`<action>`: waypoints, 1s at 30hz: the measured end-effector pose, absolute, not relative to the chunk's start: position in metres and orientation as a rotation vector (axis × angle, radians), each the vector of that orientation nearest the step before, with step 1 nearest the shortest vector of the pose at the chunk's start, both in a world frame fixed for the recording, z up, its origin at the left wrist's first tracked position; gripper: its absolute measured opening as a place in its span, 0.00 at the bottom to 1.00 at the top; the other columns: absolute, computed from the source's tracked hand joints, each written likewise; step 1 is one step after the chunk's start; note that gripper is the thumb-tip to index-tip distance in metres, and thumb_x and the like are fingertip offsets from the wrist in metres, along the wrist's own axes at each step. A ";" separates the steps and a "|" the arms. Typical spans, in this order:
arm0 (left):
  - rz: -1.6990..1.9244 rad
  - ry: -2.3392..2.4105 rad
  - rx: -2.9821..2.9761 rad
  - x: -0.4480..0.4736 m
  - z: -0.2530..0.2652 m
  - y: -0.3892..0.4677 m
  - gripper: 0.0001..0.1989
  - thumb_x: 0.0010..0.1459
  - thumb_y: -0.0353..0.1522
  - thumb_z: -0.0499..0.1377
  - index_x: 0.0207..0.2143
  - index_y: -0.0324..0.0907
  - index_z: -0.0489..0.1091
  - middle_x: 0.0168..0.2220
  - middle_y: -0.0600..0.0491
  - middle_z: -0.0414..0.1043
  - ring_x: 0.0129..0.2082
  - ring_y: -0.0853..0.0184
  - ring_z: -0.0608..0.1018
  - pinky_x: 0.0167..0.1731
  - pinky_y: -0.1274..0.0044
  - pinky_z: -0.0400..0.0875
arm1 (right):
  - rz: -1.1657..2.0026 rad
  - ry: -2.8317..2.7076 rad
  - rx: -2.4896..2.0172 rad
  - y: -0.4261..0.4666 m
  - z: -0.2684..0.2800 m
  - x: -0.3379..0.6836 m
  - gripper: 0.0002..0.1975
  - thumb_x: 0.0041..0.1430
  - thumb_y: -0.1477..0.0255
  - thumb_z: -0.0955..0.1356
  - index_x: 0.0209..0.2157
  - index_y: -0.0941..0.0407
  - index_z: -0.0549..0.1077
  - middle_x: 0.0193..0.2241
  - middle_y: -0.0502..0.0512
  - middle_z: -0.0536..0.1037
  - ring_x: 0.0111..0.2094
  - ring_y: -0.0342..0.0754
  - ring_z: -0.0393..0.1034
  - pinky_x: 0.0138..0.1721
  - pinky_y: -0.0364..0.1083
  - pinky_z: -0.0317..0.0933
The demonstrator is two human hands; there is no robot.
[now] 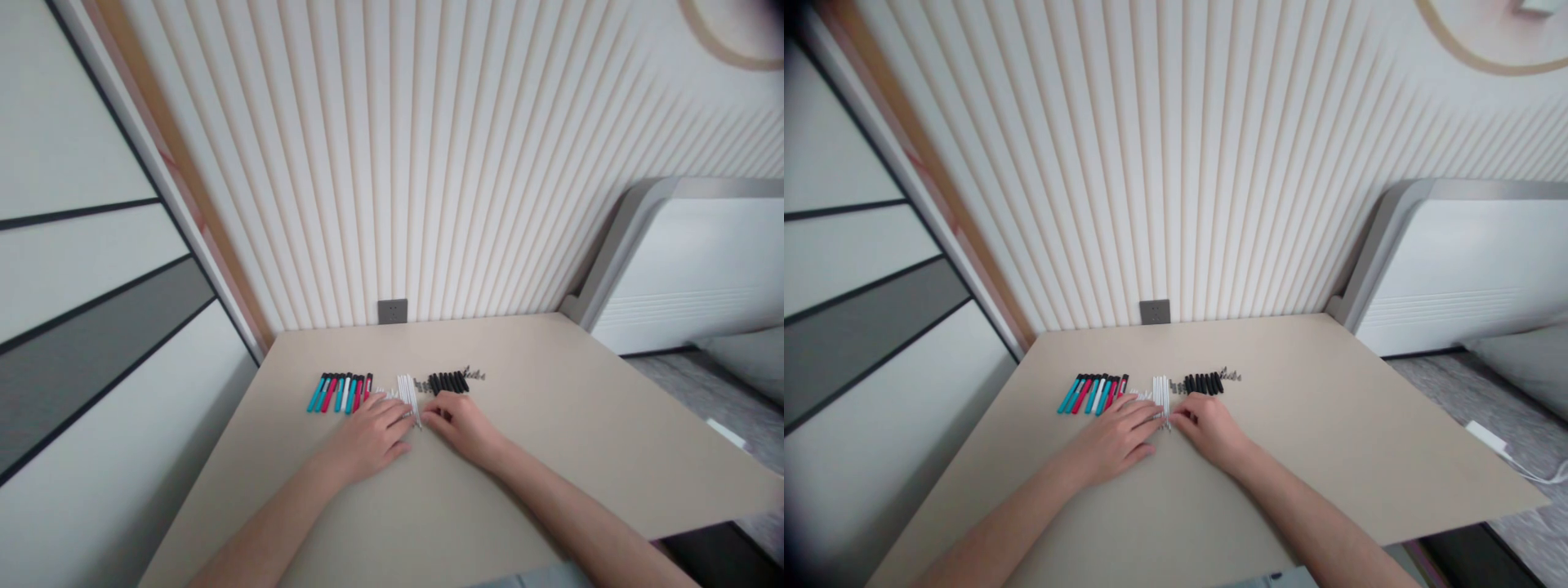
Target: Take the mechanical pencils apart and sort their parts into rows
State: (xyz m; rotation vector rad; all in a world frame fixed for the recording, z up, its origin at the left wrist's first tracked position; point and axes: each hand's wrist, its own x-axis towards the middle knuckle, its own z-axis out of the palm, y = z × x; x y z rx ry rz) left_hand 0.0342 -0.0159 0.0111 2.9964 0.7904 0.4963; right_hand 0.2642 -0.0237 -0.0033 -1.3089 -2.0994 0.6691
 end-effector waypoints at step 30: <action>0.999 1.034 2.681 0.028 0.005 -0.008 0.09 0.67 0.33 0.52 0.43 0.43 0.71 0.36 0.52 0.75 0.39 0.65 0.76 0.43 0.72 0.70 | 1.086 -1.768 -1.127 -0.023 -0.011 0.252 0.10 0.59 0.69 0.67 0.39 0.58 0.78 0.28 0.52 0.78 0.30 0.45 0.70 0.34 0.43 0.63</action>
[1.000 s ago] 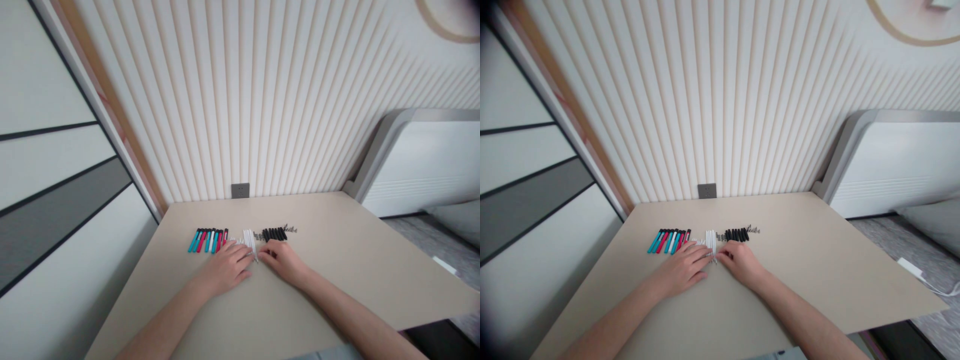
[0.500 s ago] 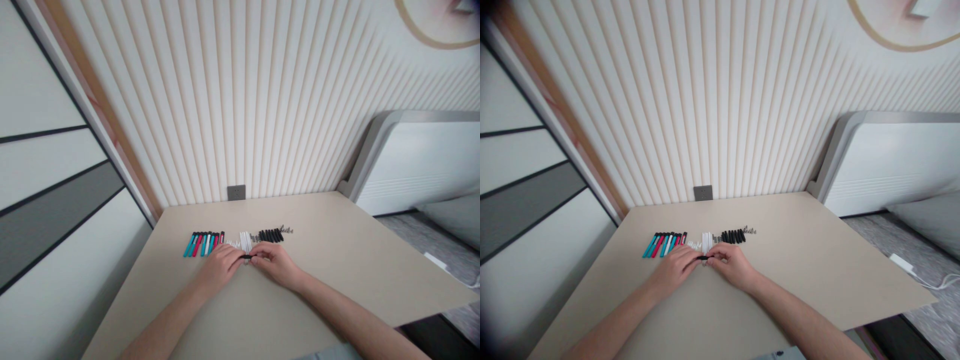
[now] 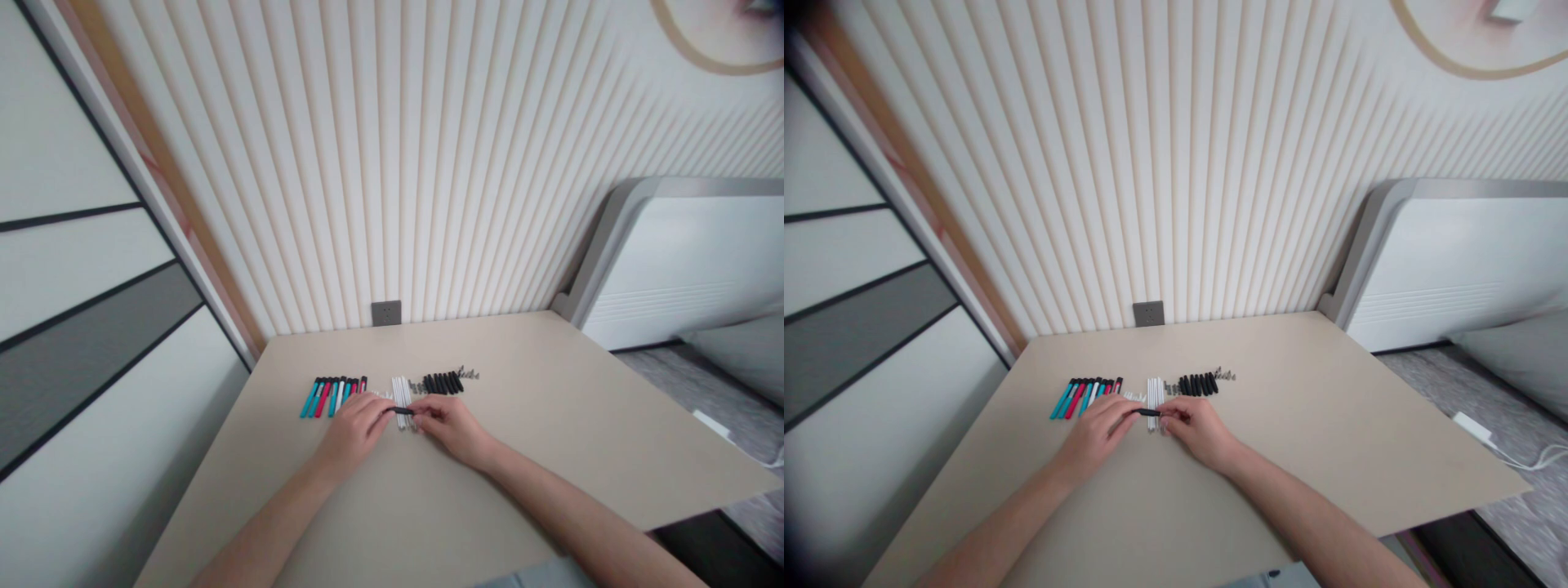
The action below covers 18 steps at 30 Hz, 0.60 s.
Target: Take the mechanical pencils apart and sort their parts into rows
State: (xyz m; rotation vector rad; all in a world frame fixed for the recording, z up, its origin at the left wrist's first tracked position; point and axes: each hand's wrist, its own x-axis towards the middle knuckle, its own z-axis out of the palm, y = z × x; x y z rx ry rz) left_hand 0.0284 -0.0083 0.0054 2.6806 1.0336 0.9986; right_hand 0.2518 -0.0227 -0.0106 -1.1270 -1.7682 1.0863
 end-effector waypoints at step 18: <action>1.057 1.258 2.693 0.022 0.000 -0.003 0.08 0.66 0.31 0.53 0.41 0.44 0.72 0.36 0.52 0.76 0.39 0.63 0.77 0.40 0.71 0.69 | 0.065 -2.278 -1.614 0.016 0.003 0.260 0.16 0.68 0.66 0.60 0.37 0.53 0.78 0.32 0.55 0.78 0.36 0.48 0.72 0.38 0.44 0.59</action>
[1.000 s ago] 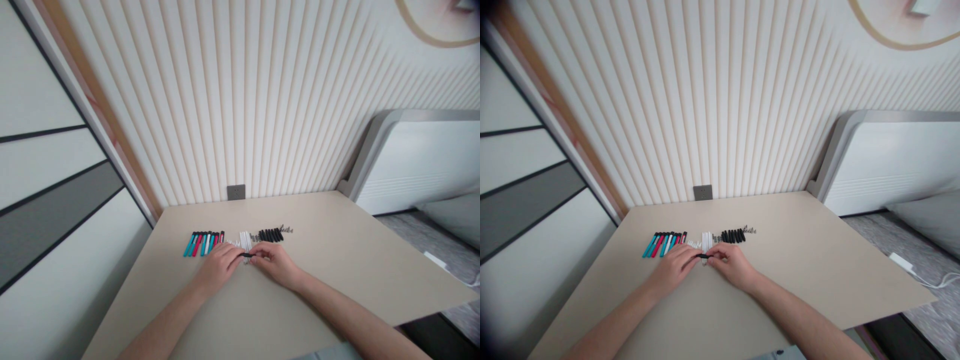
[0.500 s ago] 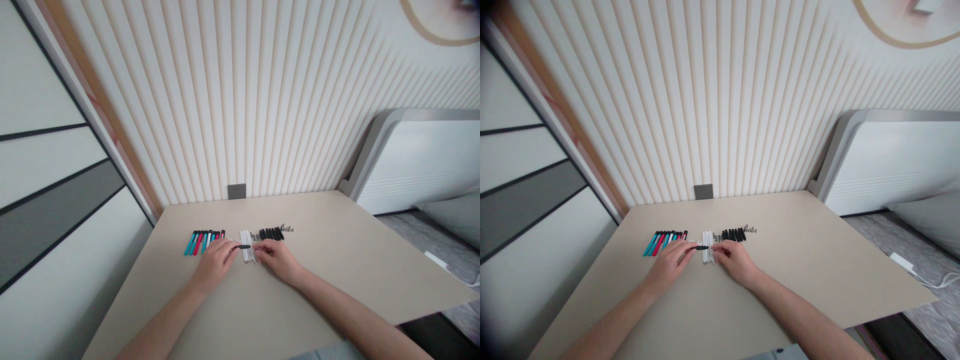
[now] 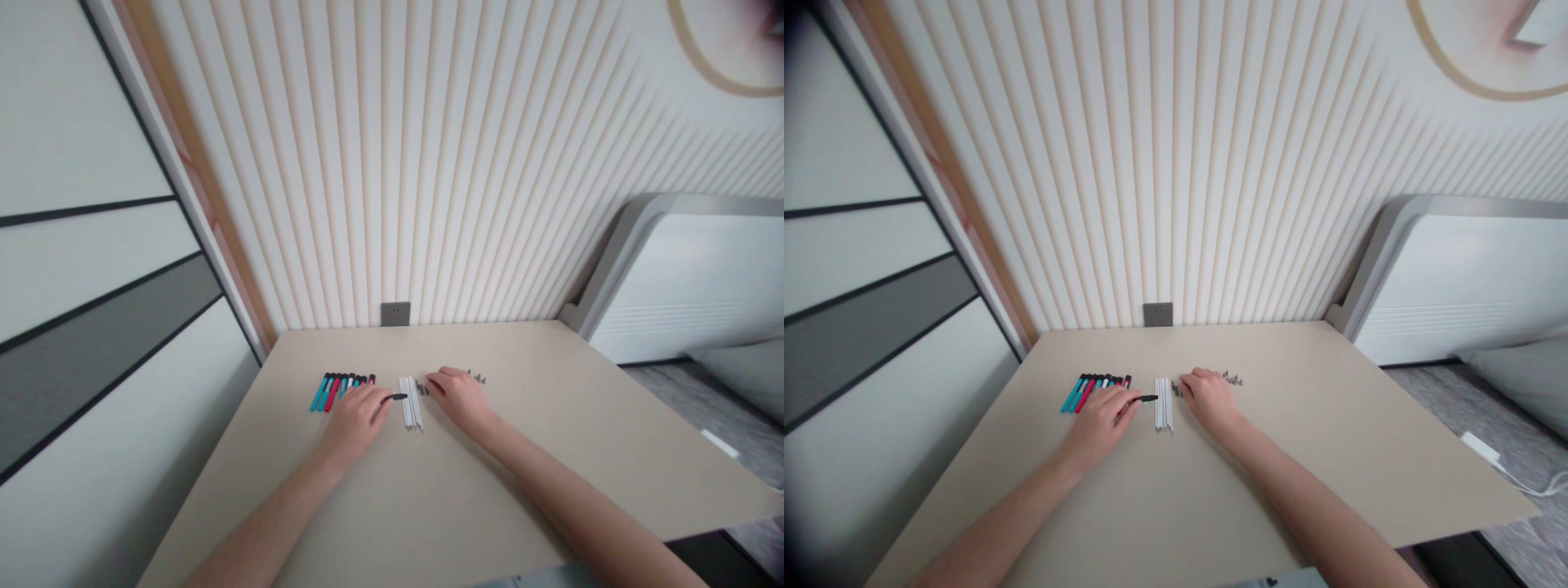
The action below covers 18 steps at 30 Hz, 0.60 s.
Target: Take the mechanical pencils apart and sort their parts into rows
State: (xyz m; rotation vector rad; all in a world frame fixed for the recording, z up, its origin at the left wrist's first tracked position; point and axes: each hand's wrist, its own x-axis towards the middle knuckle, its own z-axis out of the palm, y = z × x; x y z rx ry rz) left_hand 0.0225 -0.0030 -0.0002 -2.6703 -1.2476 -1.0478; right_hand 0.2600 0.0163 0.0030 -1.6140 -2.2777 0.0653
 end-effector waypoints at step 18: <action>-1.033 -1.208 -2.691 0.023 0.002 -0.004 0.06 0.65 0.30 0.55 0.41 0.43 0.71 0.35 0.53 0.76 0.37 0.64 0.77 0.39 0.71 0.67 | 0.226 -2.274 -1.452 0.014 -0.002 0.280 0.11 0.64 0.68 0.65 0.43 0.51 0.78 0.34 0.54 0.77 0.38 0.49 0.70 0.41 0.45 0.60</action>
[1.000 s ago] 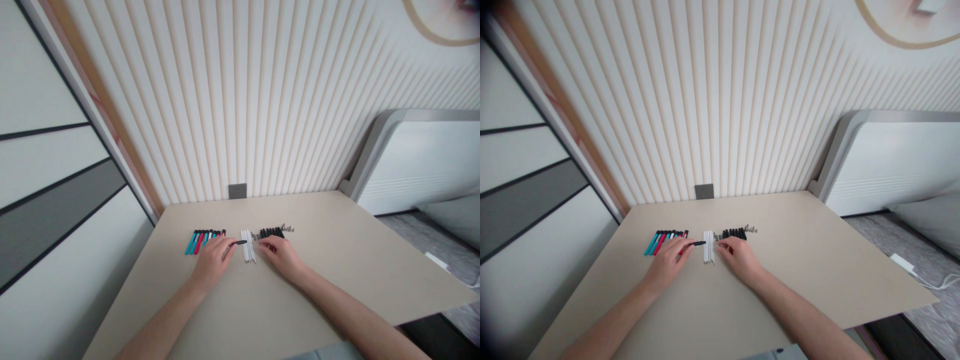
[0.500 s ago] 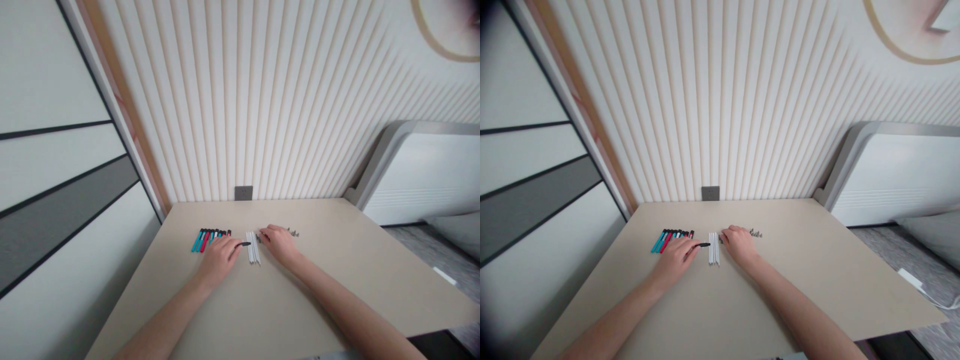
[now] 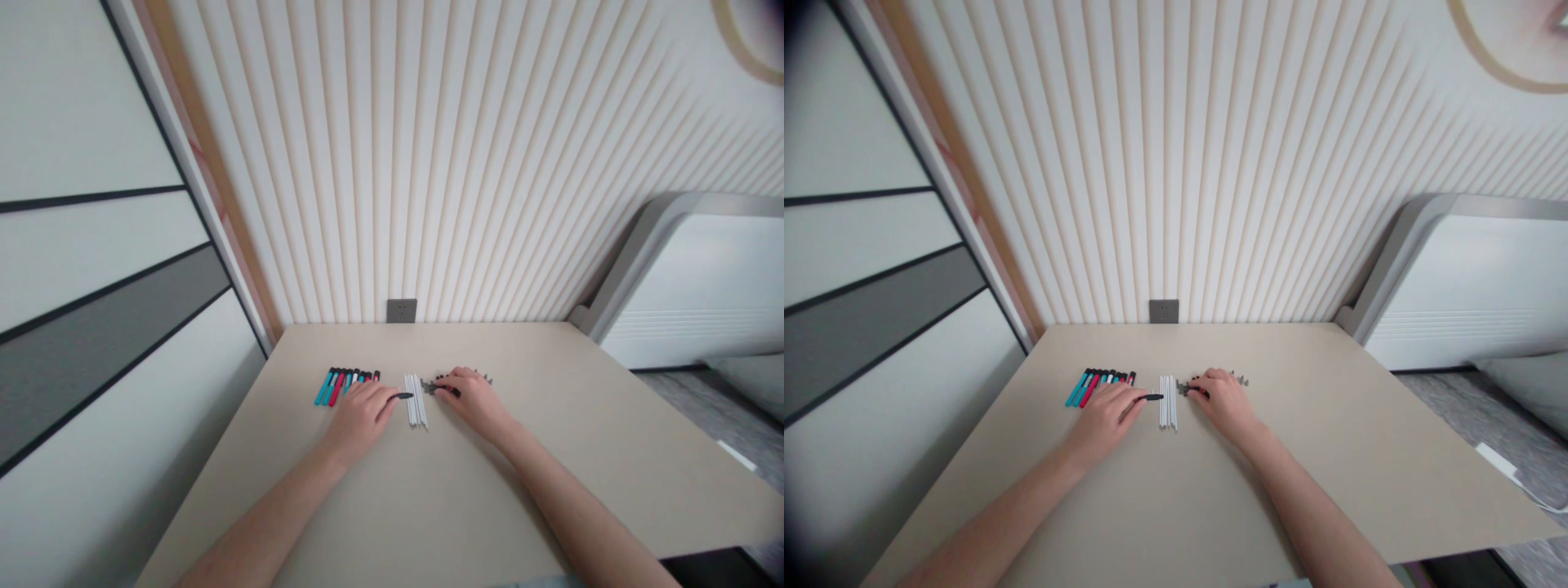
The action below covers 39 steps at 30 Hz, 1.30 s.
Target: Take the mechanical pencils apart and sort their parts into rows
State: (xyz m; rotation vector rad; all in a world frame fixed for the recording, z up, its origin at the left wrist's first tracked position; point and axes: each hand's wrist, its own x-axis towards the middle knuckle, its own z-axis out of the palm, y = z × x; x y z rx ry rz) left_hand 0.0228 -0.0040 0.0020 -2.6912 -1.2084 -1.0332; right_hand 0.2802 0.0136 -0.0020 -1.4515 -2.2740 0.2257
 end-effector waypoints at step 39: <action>-0.973 -0.899 -2.841 0.021 0.007 -0.010 0.08 0.65 0.28 0.53 0.40 0.42 0.72 0.35 0.52 0.77 0.37 0.66 0.76 0.42 0.71 0.68 | 0.283 -2.098 -1.319 0.036 0.001 0.352 0.13 0.67 0.68 0.60 0.45 0.54 0.75 0.42 0.57 0.77 0.43 0.50 0.72 0.46 0.48 0.65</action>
